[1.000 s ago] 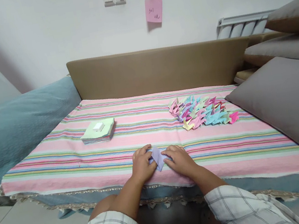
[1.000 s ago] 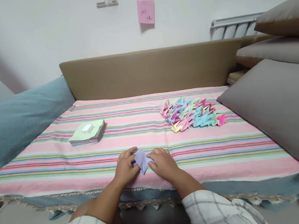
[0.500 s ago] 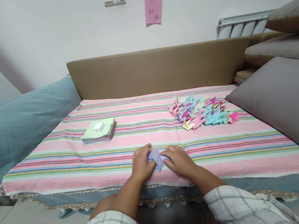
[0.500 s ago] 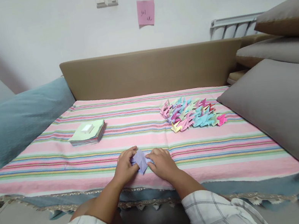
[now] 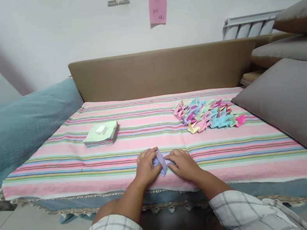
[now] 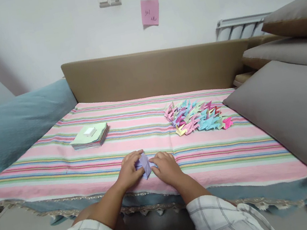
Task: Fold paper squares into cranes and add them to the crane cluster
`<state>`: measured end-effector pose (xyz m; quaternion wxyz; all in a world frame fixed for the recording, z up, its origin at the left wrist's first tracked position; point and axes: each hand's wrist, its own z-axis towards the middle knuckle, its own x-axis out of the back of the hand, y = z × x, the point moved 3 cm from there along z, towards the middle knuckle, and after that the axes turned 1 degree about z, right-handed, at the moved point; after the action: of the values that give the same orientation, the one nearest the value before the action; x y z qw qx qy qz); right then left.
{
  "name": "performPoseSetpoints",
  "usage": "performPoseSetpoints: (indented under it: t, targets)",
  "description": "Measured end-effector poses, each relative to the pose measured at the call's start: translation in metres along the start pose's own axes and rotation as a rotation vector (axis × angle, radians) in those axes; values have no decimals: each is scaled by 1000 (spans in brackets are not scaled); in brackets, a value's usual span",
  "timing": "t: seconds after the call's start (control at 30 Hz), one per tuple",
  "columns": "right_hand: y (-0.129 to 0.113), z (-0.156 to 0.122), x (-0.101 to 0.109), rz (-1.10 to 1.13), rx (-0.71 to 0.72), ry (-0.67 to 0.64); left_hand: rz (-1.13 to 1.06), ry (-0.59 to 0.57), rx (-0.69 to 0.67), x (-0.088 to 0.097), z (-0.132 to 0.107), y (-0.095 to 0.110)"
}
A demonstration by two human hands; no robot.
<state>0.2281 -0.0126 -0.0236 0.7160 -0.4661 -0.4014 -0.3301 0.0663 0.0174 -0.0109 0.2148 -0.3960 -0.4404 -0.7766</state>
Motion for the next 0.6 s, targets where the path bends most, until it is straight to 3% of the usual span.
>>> performPoseSetpoints:
  t: [0.6]
  targets:
    - [1, 1, 0, 14, -5, -5, -108, -50, -65, -4, 3, -5]
